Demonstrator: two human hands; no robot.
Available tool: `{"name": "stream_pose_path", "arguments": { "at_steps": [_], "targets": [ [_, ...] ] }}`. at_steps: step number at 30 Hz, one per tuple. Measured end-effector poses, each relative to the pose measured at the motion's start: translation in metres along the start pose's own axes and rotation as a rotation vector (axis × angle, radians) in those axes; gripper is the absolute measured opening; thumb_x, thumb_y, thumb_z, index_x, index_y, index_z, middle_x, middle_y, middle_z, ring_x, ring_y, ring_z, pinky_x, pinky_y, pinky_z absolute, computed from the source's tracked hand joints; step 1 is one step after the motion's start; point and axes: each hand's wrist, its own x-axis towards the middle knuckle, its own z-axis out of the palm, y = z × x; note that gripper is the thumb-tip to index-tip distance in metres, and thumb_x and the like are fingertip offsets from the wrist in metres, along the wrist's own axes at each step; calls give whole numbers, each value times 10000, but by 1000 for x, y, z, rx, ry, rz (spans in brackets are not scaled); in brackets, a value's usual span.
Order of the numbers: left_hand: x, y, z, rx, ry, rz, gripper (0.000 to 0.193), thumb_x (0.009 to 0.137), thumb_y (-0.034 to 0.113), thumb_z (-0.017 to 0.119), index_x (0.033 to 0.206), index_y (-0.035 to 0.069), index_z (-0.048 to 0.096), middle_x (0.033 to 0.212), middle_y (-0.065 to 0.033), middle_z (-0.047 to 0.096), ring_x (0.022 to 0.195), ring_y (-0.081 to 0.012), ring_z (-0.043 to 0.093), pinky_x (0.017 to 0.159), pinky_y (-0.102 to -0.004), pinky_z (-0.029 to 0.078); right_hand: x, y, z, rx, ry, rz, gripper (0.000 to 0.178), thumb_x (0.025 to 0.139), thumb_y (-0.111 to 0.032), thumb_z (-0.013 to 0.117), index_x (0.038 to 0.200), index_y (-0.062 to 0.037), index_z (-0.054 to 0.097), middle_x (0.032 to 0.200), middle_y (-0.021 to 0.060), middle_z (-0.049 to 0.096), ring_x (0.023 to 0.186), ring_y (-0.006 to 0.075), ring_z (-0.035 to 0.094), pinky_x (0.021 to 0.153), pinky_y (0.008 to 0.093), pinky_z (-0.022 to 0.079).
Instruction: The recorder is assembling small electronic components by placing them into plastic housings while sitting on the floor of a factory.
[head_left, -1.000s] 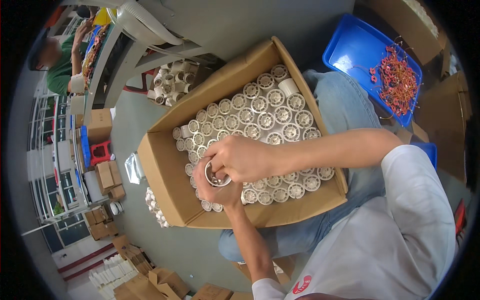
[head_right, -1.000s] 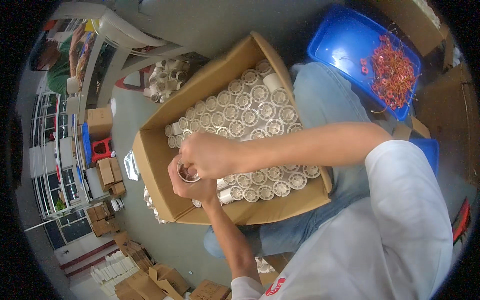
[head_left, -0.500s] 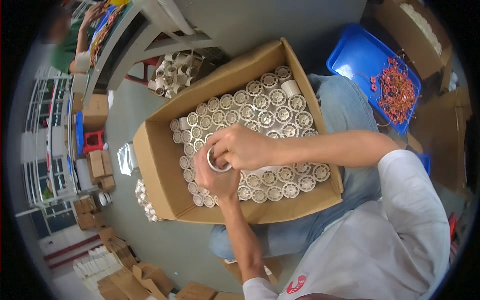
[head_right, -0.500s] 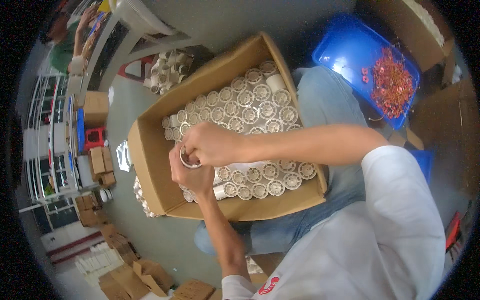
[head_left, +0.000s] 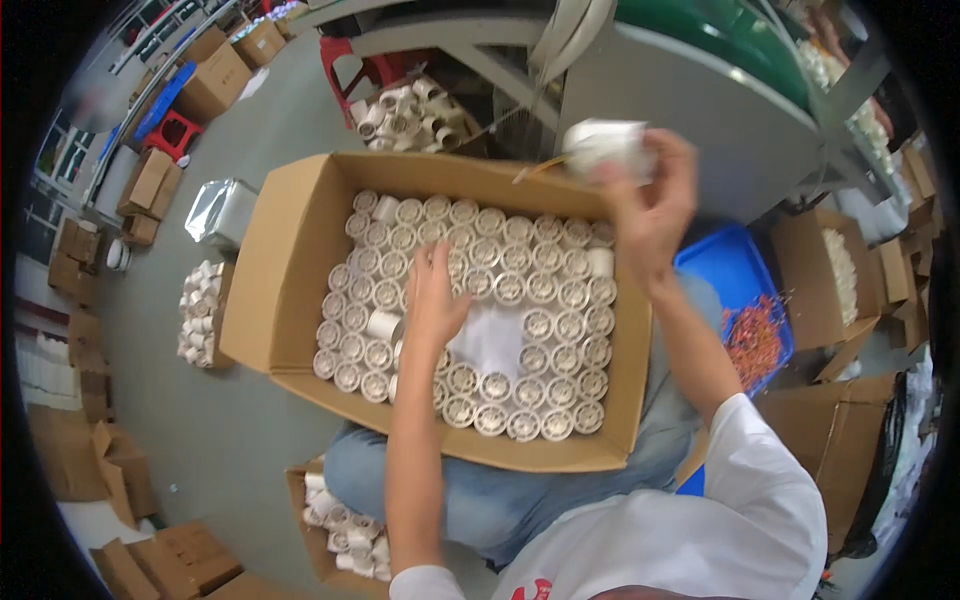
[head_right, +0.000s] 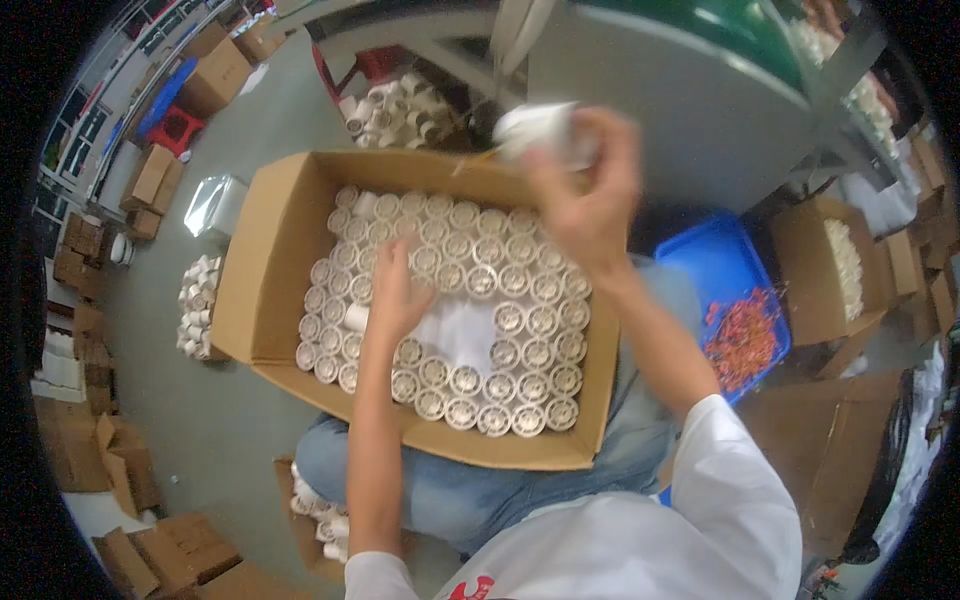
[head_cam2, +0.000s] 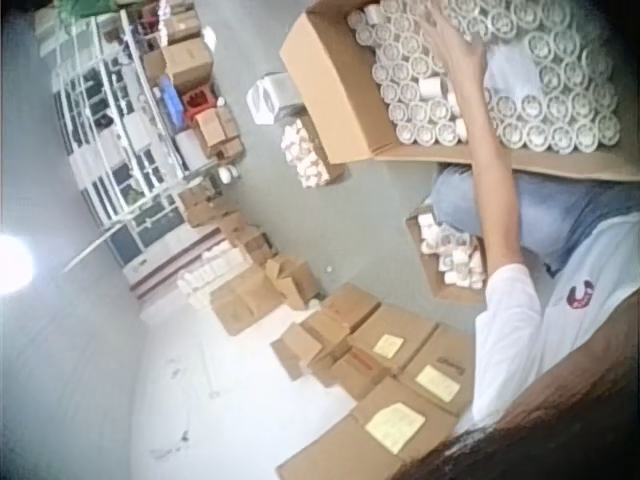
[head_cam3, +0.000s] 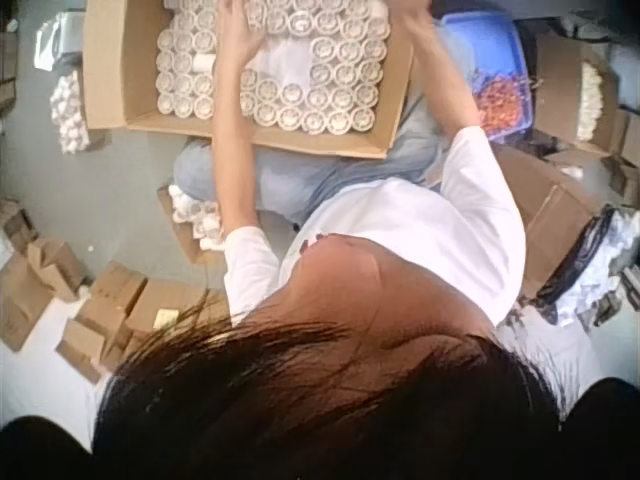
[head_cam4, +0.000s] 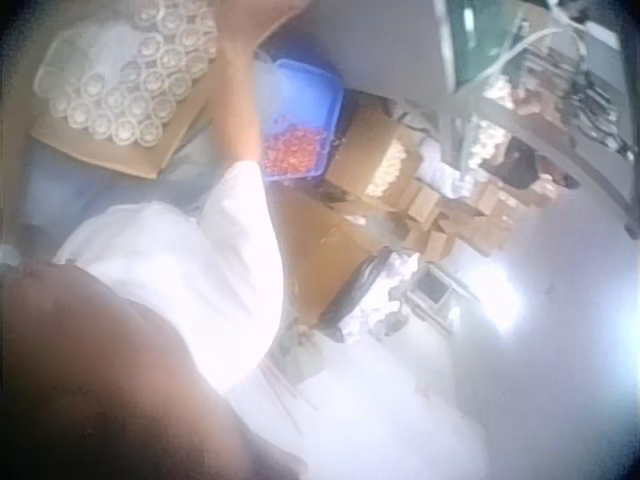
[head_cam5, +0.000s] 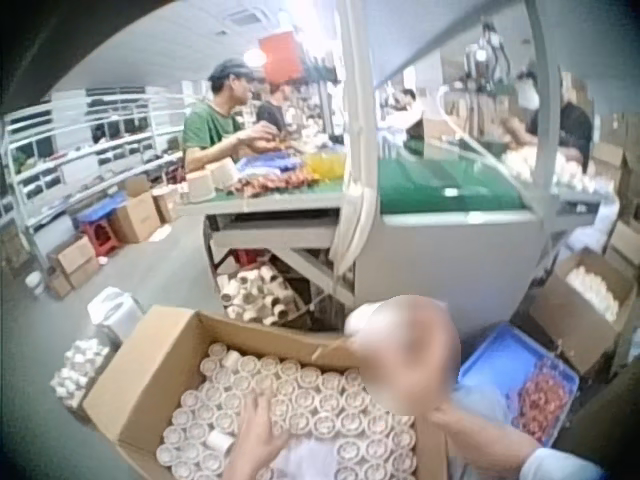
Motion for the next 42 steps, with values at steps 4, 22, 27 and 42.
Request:
{"name": "stream_pose_path", "arguments": {
  "at_steps": [4,22,27,42],
  "targets": [
    [-10,-38,31,284,-159,-111,566,758,49,659,1282,97,451,1271,-203,441,1177,-396,443,956,-515,367,94,11,-15,260,435,-165,540,880,-120,635,1282,20,304,1147,159,508,1005,194,540,875,299,458],
    [-15,-37,47,510,-217,-60,527,672,170,745,1152,195,529,1132,-143,510,1076,-354,525,857,-510,442,289,122,16,-856,-120,155,786,875,-321,593,1471,-116,123,1402,248,366,1254,419,426,1049,543,313],
    [-4,-46,47,496,-193,-109,529,640,194,758,1132,105,587,1208,-254,483,1059,-426,541,913,-504,457,255,114,-36,-603,170,-316,618,839,-213,569,1351,15,307,1269,328,435,1144,482,439,977,502,378],
    [10,-22,21,-147,145,-366,521,666,312,834,934,-43,563,773,-115,592,679,-232,567,659,-342,486,-76,165,-322,-930,-727,467,263,721,-33,633,973,-36,704,950,198,674,893,333,653,785,404,519]
  ]
}}
